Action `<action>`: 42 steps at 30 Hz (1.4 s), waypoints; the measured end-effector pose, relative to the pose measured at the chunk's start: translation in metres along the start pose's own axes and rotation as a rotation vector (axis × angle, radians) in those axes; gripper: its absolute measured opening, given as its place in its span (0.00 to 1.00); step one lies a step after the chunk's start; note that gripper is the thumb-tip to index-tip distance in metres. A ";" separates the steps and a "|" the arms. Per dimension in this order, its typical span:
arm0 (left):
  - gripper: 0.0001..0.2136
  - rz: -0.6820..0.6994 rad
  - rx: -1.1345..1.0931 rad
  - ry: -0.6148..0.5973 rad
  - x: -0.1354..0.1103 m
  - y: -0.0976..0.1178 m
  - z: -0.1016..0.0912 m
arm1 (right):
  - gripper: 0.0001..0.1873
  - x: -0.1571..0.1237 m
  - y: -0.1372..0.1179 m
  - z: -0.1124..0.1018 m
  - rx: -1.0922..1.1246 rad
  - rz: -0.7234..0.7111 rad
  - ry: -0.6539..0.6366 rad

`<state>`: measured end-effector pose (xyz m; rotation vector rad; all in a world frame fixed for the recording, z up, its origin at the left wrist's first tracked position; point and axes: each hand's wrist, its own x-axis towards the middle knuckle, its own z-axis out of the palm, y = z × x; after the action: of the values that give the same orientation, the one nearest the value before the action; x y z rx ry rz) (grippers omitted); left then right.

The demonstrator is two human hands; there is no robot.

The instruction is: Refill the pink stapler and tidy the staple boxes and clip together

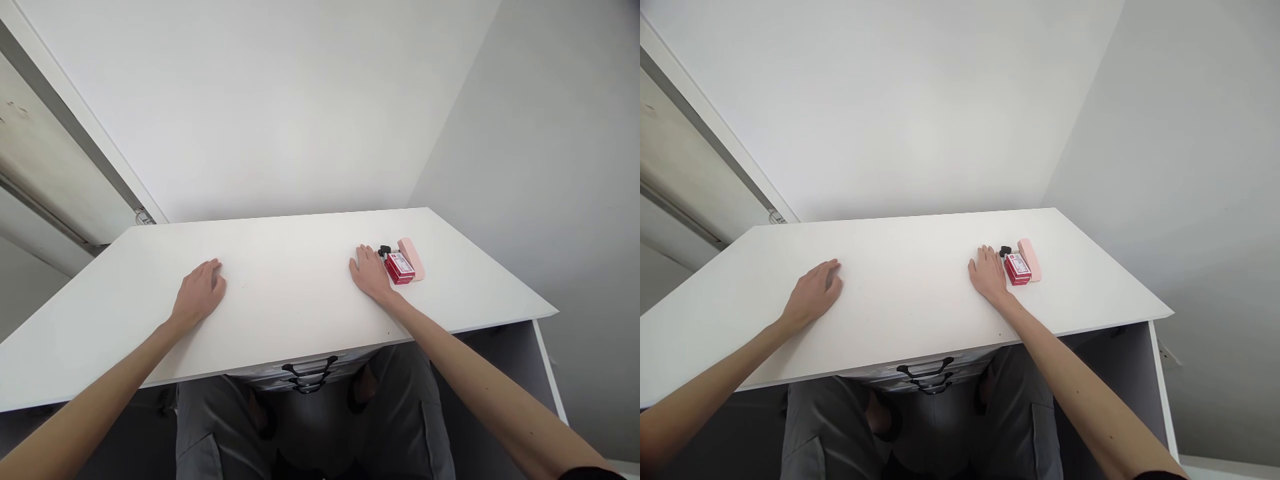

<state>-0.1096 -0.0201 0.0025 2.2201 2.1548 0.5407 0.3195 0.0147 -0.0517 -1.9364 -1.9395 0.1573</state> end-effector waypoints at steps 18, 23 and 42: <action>0.26 0.005 0.014 -0.001 0.001 0.001 0.003 | 0.34 -0.015 -0.014 -0.006 -0.049 0.054 -0.035; 0.25 -0.001 0.012 -0.006 0.002 0.003 0.002 | 0.33 -0.018 -0.018 -0.007 -0.056 0.065 -0.033; 0.25 -0.005 0.002 -0.004 -0.003 0.001 0.002 | 0.39 -0.019 -0.018 -0.012 -0.009 -0.285 -0.212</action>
<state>-0.1080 -0.0224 0.0004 2.2145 2.1588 0.5342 0.3060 -0.0068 -0.0383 -1.6815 -2.3325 0.2828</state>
